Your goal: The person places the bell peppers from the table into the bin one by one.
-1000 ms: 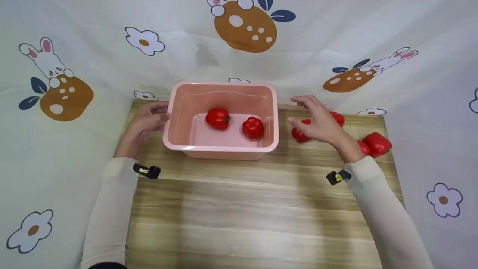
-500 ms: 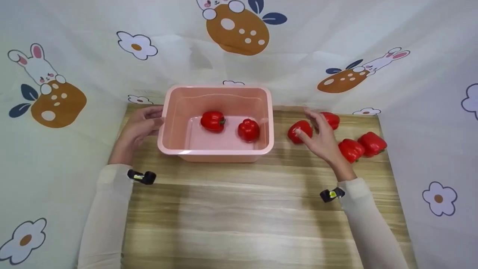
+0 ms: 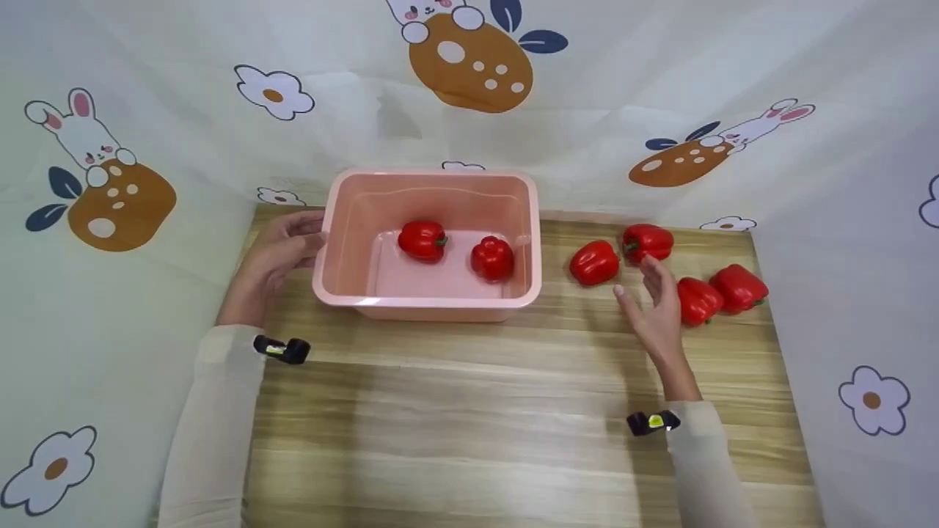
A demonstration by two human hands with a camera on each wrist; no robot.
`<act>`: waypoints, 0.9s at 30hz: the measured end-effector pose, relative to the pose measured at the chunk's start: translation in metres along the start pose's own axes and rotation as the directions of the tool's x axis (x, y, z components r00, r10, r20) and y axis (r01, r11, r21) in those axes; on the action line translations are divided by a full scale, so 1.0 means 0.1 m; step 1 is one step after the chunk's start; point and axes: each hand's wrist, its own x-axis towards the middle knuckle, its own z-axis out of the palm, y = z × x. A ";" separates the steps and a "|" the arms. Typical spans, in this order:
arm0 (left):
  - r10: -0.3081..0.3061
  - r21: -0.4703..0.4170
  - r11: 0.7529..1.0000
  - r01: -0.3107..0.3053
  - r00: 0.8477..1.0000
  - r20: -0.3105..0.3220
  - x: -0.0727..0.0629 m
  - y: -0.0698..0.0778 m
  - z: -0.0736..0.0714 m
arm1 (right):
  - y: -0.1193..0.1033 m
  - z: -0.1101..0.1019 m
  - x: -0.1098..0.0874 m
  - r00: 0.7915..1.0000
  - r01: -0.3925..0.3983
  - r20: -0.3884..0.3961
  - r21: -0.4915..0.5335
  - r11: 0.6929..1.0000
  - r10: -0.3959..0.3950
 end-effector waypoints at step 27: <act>-0.007 0.011 1.000 0.006 1.000 0.009 0.00 -0.02 -0.02 | 0.23 0.21 -0.19 0.987 -0.156 -0.031 0.013 0.988 0.157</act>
